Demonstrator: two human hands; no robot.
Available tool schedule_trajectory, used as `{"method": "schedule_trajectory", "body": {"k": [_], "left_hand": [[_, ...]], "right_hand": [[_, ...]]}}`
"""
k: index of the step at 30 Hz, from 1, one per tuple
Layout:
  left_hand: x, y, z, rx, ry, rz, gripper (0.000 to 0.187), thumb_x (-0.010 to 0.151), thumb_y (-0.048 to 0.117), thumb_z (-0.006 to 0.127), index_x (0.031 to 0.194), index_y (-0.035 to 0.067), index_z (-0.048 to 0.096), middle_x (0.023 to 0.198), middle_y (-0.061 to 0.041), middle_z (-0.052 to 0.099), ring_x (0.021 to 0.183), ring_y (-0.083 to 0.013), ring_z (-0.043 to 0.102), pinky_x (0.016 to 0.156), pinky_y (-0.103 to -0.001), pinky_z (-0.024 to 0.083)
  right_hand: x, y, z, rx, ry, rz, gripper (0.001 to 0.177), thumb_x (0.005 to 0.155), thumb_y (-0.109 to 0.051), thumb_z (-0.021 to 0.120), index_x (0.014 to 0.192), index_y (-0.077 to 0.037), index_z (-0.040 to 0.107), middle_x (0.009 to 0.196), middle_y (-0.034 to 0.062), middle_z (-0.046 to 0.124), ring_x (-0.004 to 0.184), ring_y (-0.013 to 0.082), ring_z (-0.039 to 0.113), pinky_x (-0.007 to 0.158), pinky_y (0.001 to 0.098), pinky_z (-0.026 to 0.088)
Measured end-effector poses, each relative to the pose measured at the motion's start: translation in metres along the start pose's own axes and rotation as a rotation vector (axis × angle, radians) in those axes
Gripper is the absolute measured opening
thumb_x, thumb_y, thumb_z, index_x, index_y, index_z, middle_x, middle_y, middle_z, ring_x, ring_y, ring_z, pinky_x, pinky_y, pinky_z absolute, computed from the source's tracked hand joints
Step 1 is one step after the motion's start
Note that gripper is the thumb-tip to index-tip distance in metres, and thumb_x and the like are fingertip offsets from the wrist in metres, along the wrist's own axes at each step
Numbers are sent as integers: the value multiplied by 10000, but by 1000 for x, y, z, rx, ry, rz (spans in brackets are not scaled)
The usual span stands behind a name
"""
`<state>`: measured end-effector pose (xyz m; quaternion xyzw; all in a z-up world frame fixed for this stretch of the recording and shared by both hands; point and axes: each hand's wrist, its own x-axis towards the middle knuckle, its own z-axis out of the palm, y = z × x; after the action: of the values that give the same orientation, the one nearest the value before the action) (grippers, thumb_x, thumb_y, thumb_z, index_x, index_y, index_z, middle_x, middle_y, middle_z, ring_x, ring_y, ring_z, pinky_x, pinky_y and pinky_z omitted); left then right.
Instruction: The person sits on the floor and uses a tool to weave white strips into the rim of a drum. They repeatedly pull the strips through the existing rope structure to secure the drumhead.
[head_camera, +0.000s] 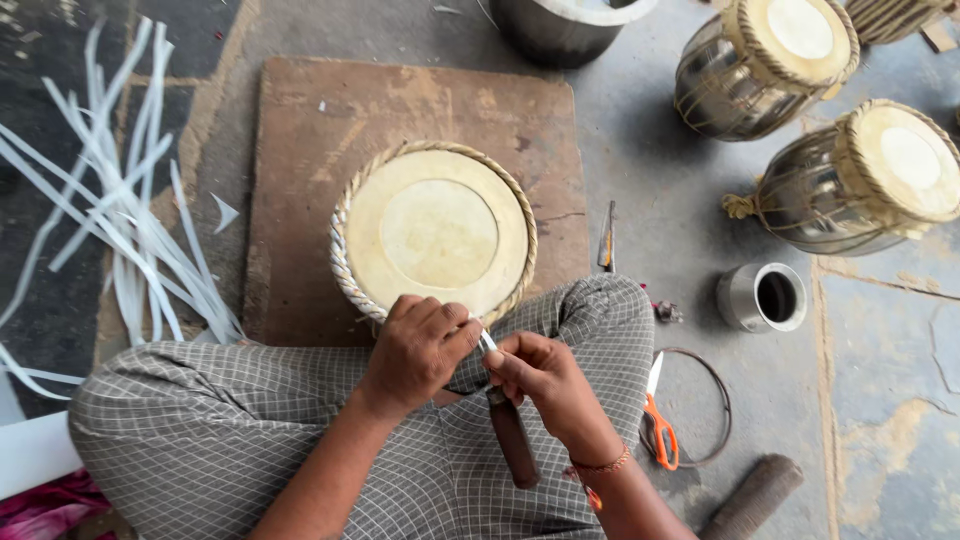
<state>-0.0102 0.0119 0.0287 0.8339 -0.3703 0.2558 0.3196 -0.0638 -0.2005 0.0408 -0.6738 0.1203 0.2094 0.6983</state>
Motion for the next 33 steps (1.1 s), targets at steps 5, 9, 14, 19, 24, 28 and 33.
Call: {"method": "schedule_trajectory", "body": {"k": [5, 9, 14, 19, 24, 28, 33], "left_hand": [[-8, 39, 4, -277, 76, -499, 149, 932, 209, 747, 1000, 78, 724, 893, -3, 697, 716, -136, 642, 635, -318, 489], [-13, 56, 12, -748, -108, -975, 183, 909, 236, 774, 943, 56, 763, 752, -54, 712, 616, -113, 627, 525, -280, 492], [-7, 54, 21, -639, -78, -915, 190, 923, 203, 768, 836, 42, 718, 692, -37, 676, 604, -151, 628, 539, -300, 481], [3, 32, 13, -102, 108, -559, 111, 935, 174, 729, 876, 87, 693, 801, -2, 642, 752, -215, 643, 800, -438, 449], [2, 16, 15, -84, 188, -540, 182, 912, 202, 764, 868, 81, 635, 1058, -64, 601, 1029, -263, 602, 957, -453, 431], [-2, 18, 21, -97, 234, -547, 166, 885, 128, 777, 876, 78, 619, 1072, -61, 590, 1049, -249, 606, 986, -442, 440], [-2, 19, 23, -77, 229, -567, 206, 836, 91, 797, 853, 84, 591, 1060, -60, 578, 1046, -256, 601, 990, -443, 435]], "right_hand": [[-10, -6, 0, 133, -13, 15, 202, 928, -203, 670, 996, -34, 757, 794, 1, 720, 687, 76, 614, 643, 235, 518], [-15, -4, 4, -337, 85, -177, 168, 921, -200, 717, 923, -36, 748, 744, 11, 679, 662, 76, 586, 593, 245, 488], [-8, -3, 5, -653, 205, -374, 174, 857, -160, 728, 795, -6, 673, 701, 53, 627, 621, 144, 603, 565, 303, 491], [-18, 2, 1, -617, 225, -459, 189, 920, -217, 722, 980, -42, 681, 856, 44, 678, 724, 144, 642, 655, 314, 538], [-38, 12, 8, -273, -186, -403, 672, 936, -183, 731, 1494, -45, 383, 1040, 101, 623, 751, 162, 616, 671, 336, 540], [-40, 34, 24, 31, -153, -19, 708, 955, -177, 671, 1569, -130, 321, 914, 44, 586, 591, 93, 577, 524, 258, 517], [-39, 38, 25, -13, -125, -35, 693, 965, -189, 653, 1570, -136, 319, 905, 37, 590, 588, 83, 580, 515, 247, 511]]}}
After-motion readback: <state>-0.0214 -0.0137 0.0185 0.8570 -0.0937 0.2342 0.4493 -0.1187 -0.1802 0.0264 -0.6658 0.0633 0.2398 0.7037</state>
